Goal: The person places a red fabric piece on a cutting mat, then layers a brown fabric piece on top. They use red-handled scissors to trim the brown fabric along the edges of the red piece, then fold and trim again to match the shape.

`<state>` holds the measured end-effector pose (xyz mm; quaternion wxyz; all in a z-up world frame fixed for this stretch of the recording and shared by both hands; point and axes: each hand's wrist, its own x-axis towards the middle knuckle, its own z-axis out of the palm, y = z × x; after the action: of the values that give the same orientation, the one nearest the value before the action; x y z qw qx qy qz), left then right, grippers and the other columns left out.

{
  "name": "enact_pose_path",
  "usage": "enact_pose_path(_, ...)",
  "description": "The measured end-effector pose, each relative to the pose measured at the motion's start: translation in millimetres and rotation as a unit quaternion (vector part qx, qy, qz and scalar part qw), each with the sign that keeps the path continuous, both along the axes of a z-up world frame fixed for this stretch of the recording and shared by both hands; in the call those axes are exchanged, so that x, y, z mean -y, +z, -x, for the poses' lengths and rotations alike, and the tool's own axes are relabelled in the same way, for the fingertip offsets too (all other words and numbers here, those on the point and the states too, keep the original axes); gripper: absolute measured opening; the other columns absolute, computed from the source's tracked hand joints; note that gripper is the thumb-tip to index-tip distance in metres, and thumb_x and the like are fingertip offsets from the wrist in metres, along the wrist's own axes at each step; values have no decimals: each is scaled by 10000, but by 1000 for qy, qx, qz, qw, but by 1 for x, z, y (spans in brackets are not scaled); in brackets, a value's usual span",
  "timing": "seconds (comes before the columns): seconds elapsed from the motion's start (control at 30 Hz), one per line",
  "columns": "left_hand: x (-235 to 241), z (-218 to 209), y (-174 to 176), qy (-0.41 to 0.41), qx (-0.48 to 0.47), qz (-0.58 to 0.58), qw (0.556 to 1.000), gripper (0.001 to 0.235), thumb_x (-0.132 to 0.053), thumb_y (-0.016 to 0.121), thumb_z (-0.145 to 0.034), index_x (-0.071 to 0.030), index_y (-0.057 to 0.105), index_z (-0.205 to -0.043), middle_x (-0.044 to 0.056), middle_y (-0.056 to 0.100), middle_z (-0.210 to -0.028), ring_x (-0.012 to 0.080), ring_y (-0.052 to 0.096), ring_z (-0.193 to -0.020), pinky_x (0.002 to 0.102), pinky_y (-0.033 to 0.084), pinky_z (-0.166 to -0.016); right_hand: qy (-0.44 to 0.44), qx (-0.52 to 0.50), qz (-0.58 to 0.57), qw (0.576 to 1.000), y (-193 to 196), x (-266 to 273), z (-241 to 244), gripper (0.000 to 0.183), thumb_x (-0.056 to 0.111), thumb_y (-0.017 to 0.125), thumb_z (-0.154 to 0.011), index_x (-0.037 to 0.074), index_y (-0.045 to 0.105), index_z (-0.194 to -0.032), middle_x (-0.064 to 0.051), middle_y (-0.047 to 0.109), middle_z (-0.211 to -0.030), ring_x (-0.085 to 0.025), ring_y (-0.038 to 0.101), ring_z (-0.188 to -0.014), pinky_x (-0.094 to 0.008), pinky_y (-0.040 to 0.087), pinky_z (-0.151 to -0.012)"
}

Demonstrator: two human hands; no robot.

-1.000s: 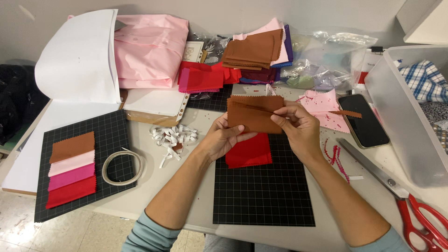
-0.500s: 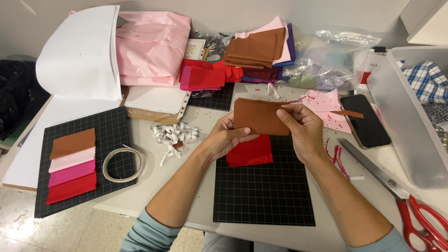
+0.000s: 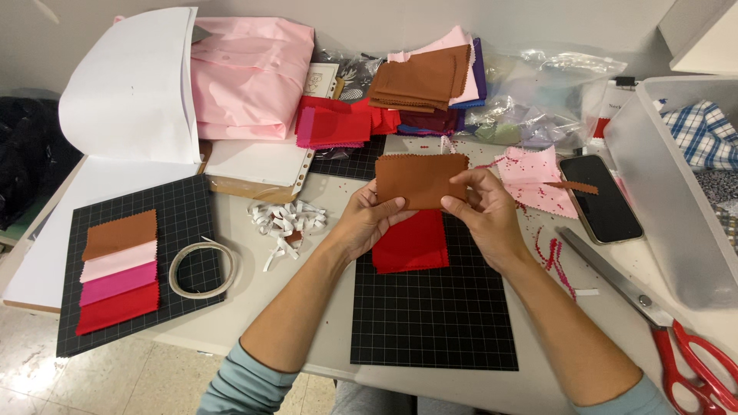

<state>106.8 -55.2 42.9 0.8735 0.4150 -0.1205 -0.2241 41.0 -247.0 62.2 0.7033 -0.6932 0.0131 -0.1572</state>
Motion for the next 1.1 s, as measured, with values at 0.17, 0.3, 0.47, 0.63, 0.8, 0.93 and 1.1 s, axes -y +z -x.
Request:
enact_pose_path(0.17, 2, 2, -2, 8, -5, 4, 1000, 463, 105, 683, -893, -2, 624, -1340, 211, 712, -1207, 339, 707, -1100, 520, 610, -955, -19, 13, 15, 1000, -15, 6, -4, 280, -13, 799, -864, 76, 618, -1058, -4, 645, -934, -25, 535, -660, -167, 464, -595)
enact_pose_path(0.3, 3, 1, -5, 12, -9, -13, 1000, 487, 110, 677, -896, 3, 609, -1367, 202, 705, -1231, 328, 697, -1122, 512, 607, -966, -29, 12, 31, 999, 4, -3, 3, 400, -11, 785, -862, 43, 700, -1249, -18, 726, -992, -15, 534, -702, -170, 481, -661)
enact_pose_path(0.47, 1, 0, -3, 5, -15, -24, 1000, 507, 102, 687, -891, 4, 602, -1381, 206, 703, -1244, 335, 701, -1121, 516, 607, -963, -30, 1, 42, 999, 13, -5, 7, 440, -31, 765, -868, 52, 713, -1297, -8, 717, -922, -11, 523, -677, -167, 484, -652)
enact_pose_path(0.63, -2, 2, 7, 13, -50, -51, 997, 531, 24, 758, -860, -4, 617, -1372, 205, 702, -1240, 335, 701, -1106, 499, 623, -932, -10, -22, 73, 997, 31, -6, 2, 452, 14, 770, -869, 73, 722, -1315, -76, 782, -988, -77, 644, -825, -256, 560, -782)
enact_pose_path(0.8, -2, -15, -13, 33, -92, -76, 992, 542, -13, 731, -902, 0, 577, -1421, 221, 683, -1264, 336, 705, -1109, 478, 626, -933, 0, -18, 286, 958, 40, 22, -65, 377, 262, 702, -1006, 102, 680, -1346, -170, 753, -1064, -286, 737, -898, -390, 553, -759)
enact_pose_path(0.93, -1, -13, -9, 21, -127, -96, 987, 563, -25, 718, -924, 25, 546, -1458, 260, 646, -1339, 403, 664, -1180, 508, 589, -979, -60, 58, 419, 904, 9, 54, -175, 303, 261, 771, -966, 152, 738, -1247, -75, 767, -1062, -312, 724, -1023, -433, 564, -873)
enact_pose_path(1.1, -1, -11, -4, -1, -145, -129, 981, 604, -36, 695, -933, 26, 500, -1502, 261, 603, -1394, 391, 627, -1246, 481, 558, -1035, -83, 54, 626, 773, -25, 60, -261, 276, 289, 759, -933, 261, 721, -1205, 27, 751, -1095, -213, 723, -1062, -374, 542, -943)
